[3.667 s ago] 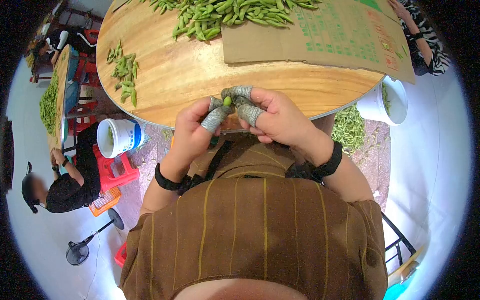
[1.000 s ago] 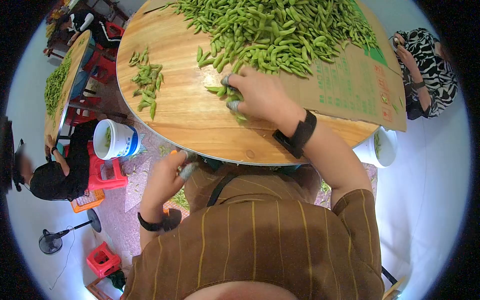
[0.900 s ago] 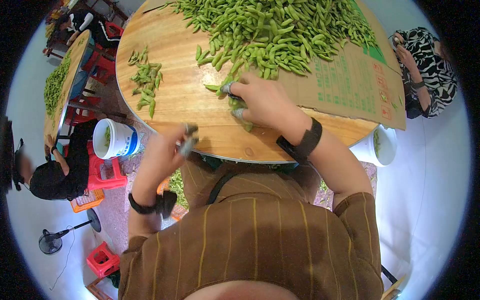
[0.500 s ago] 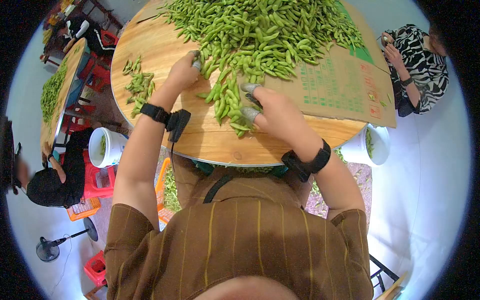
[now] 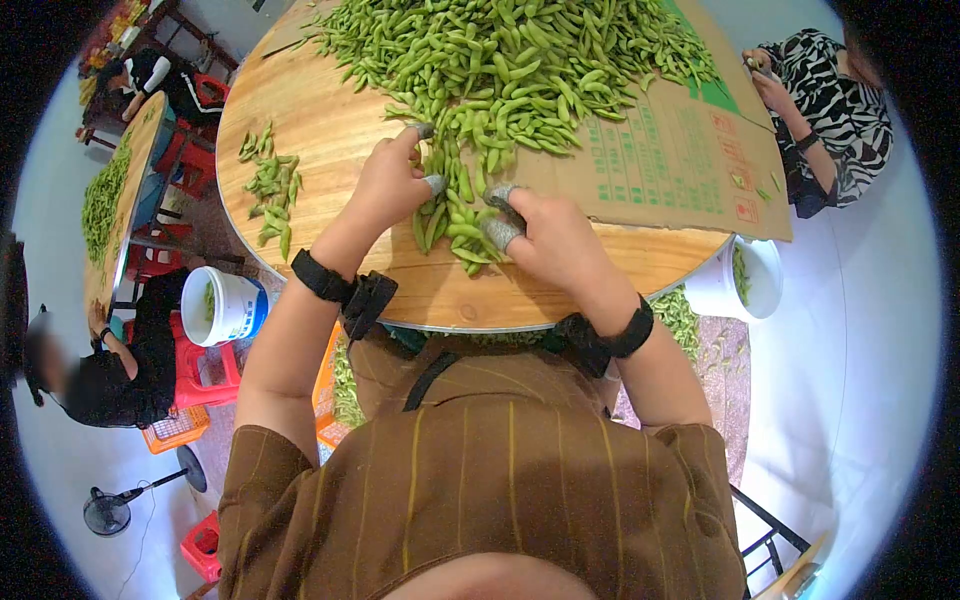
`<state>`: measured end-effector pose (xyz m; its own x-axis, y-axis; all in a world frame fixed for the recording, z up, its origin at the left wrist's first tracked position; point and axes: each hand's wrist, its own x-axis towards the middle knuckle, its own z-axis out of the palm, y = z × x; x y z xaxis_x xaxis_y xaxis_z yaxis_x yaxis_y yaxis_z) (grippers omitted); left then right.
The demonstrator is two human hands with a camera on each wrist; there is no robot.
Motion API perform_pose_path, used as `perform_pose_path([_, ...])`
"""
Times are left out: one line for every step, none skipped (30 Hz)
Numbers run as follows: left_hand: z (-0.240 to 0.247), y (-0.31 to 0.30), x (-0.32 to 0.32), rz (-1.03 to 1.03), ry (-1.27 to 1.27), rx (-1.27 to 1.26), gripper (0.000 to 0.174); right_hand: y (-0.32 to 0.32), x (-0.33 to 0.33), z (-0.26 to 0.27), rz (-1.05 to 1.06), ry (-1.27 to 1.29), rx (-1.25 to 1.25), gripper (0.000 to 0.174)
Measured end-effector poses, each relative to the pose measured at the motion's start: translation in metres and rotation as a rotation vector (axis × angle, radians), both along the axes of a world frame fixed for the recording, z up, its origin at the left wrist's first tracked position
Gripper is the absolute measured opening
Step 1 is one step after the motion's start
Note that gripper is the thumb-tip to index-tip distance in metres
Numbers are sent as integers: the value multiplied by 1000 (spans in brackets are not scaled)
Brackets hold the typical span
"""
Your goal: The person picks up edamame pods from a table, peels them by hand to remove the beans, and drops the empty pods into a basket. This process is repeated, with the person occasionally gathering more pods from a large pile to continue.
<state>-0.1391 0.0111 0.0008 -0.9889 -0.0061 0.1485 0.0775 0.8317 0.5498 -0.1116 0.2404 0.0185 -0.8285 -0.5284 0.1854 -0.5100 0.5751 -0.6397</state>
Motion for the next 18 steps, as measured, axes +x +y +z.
perform_pose_path([1, -1, -1, -1, 3, 0, 58, 1, 1, -2, -1, 3, 0, 26])
perform_pose_path([1, -3, -1, -3, -58, 70, 55, 3, 3, -5, -9, -4, -31, 25])
perform_pose_path([4, -3, -2, -7, -120, 139, 52, 3, 5, -6, -19, -11, -63, 24])
perform_pose_path([5, -4, -3, -11, -119, 136, 52, 4, 7, -5, -23, -10, -66, 24])
perform_pose_path([5, -5, -3, -8, -146, 135, 49, 5, 10, -3, -24, -46, -81, 23])
perform_pose_path([5, -4, -4, -5, -173, 134, 47, 5, 13, -1, -25, -81, -97, 23])
perform_pose_path([2, -5, -7, -8, -172, 129, 47, 6, 14, -4, -28, -80, -102, 23])
perform_pose_path([-3, -5, -11, 26, -175, 118, 44, 7, 14, -9, -24, -76, -99, 23])
perform_pose_path([-3, -4, -12, 60, -180, 105, 42, 8, 15, -12, -19, -74, -96, 23])
perform_pose_path([-3, -3, -13, 57, -183, 99, 42, 9, 17, -13, -23, -76, -102, 23])
perform_pose_path([-4, -2, -14, 58, -153, 43, 39, 9, 18, -13, -24, -55, -104, 24])
perform_pose_path([0, 1, -13, 59, -123, -10, 36, 10, 20, -14, -24, -35, -103, 24])
perform_pose_path([4, 1, -12, 57, -125, -14, 36, 11, 22, -15, -26, -37, -107, 24])
perform_pose_path([9, 2, -12, 53, -169, -22, 36, 12, 24, -17, -26, -67, -111, 24])
perform_pose_path([13, 2, -13, 47, -211, -31, 37, 14, 25, -18, -26, -96, -116, 24])
perform_pose_path([13, 1, -14, 40, -213, -38, 37, 15, 25, -19, -34, -98, -123, 24])
perform_pose_path([13, 1, -14, 47, -199, 61, 35, 16, 26, -20, -33, -111, -88, 24])
perform_pose_path([13, -1, -15, 53, -182, 157, 33, 17, 27, -20, -31, -121, -56, 25])
